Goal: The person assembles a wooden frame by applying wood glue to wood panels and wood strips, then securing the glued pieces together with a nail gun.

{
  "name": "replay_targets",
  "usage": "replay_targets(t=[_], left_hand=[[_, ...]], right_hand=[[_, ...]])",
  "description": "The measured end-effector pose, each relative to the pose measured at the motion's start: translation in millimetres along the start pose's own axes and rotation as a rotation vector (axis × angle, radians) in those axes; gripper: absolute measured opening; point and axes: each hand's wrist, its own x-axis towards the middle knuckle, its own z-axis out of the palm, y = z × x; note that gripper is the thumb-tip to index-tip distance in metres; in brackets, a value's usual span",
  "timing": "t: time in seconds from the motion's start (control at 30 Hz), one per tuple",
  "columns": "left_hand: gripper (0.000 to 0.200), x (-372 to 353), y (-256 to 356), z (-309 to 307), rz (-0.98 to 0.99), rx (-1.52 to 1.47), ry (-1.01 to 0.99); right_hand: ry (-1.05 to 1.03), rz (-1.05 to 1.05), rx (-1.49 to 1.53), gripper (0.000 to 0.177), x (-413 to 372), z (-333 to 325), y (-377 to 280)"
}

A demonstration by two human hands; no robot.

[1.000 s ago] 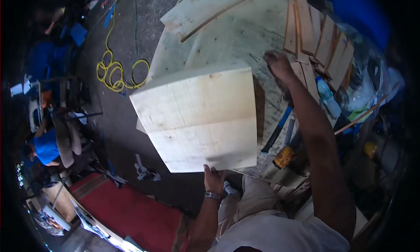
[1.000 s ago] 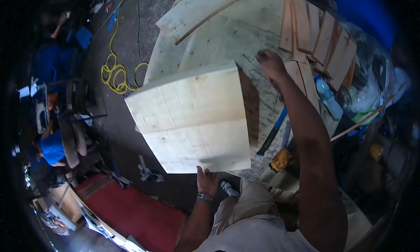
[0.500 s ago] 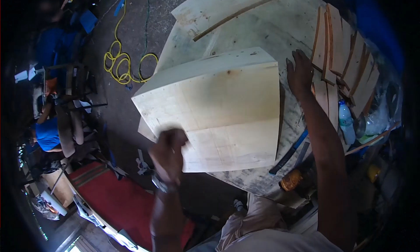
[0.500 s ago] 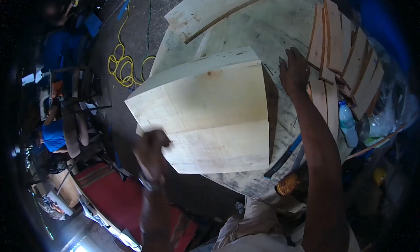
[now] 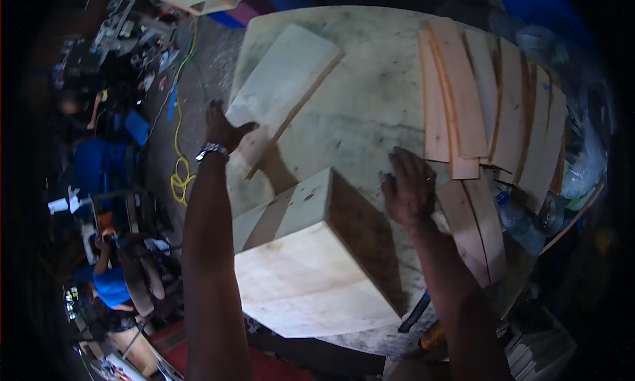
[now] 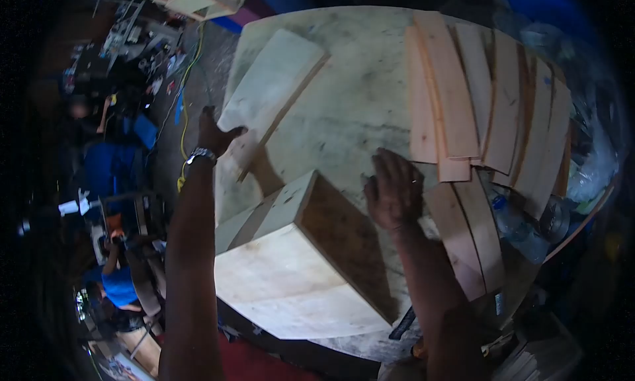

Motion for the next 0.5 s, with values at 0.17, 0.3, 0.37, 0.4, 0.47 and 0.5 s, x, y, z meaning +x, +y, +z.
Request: replay_targets(t=[0.17,0.3,0.37,0.4,0.47,0.5], left_hand=[[0.122,19,1,11,-0.039,-0.286,-0.363],[0.126,-2,-5,30,-0.104,-0.052,-0.198],[0.13,-11,-10,37,-0.186,-0.081,-0.167],[0.131,-16,-9,36,-0.266,-0.143,-0.189],[0.124,-25,-5,25,-0.338,-0.175,-0.16],[0.119,-27,2,11,-0.316,-0.189,-0.203]], right_hand=[[-0.046,0.022,0.092,0.042,5,-9,4],[-0.037,0.033,0.071,0.042,5,-10,4],[-0.03,0.023,0.063,0.041,4,-10,4],[-0.036,0.024,0.064,0.041,4,-11,4],[-0.039,0.027,0.06,0.041,3,-11,4],[-0.035,0.033,0.056,0.04,1,-9,3]])
